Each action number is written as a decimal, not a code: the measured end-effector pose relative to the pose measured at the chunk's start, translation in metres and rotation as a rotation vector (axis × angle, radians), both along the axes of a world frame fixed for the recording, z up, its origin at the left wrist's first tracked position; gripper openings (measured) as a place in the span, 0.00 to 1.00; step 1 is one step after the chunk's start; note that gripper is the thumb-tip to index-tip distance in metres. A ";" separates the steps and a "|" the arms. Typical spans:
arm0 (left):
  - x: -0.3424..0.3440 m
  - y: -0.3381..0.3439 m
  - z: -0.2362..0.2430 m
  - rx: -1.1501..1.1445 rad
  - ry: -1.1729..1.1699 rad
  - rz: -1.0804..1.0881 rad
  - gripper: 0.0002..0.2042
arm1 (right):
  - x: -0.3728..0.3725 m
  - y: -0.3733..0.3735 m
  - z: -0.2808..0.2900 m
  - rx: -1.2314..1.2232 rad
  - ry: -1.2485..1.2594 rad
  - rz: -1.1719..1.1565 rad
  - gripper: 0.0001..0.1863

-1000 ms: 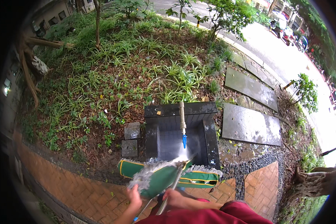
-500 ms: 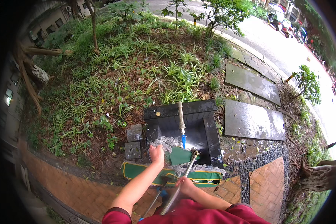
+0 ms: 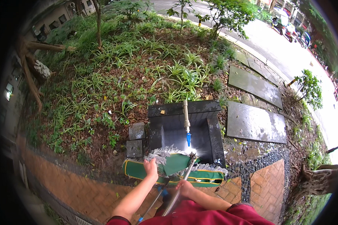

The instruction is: The person rinses a flat mop head under a running outdoor tap, repeatedly flipping and pressing the mop to clean it. The person holds the mop with both hands and manipulates it under the water stream.

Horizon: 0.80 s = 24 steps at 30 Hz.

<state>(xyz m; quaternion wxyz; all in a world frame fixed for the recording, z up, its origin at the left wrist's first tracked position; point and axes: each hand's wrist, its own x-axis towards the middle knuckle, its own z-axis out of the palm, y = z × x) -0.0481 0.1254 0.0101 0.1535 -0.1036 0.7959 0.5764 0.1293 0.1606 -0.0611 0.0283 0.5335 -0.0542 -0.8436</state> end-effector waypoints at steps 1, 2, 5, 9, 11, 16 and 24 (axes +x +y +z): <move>0.002 -0.006 0.004 0.016 -0.054 0.015 0.16 | 0.001 -0.003 -0.002 -0.018 -0.001 0.013 0.02; 0.001 -0.020 -0.006 0.166 -0.124 0.016 0.17 | 0.001 -0.006 -0.004 -0.010 -0.011 0.066 0.02; 0.005 -0.058 -0.026 0.193 -0.195 0.166 0.16 | 0.001 -0.018 -0.007 0.023 -0.039 0.171 0.03; 0.016 -0.125 -0.042 0.125 -0.523 0.324 0.15 | -0.007 -0.041 0.018 0.150 -0.055 0.288 0.03; 0.024 -0.168 -0.033 0.257 -0.594 0.413 0.14 | -0.021 -0.053 0.073 0.236 -0.077 0.465 0.03; 0.031 -0.244 -0.023 0.363 -0.783 0.396 0.10 | -0.027 -0.075 0.086 0.168 0.010 0.654 0.05; 0.068 -0.261 -0.090 0.453 -0.899 0.142 0.16 | -0.025 -0.031 0.112 0.512 0.245 0.905 0.05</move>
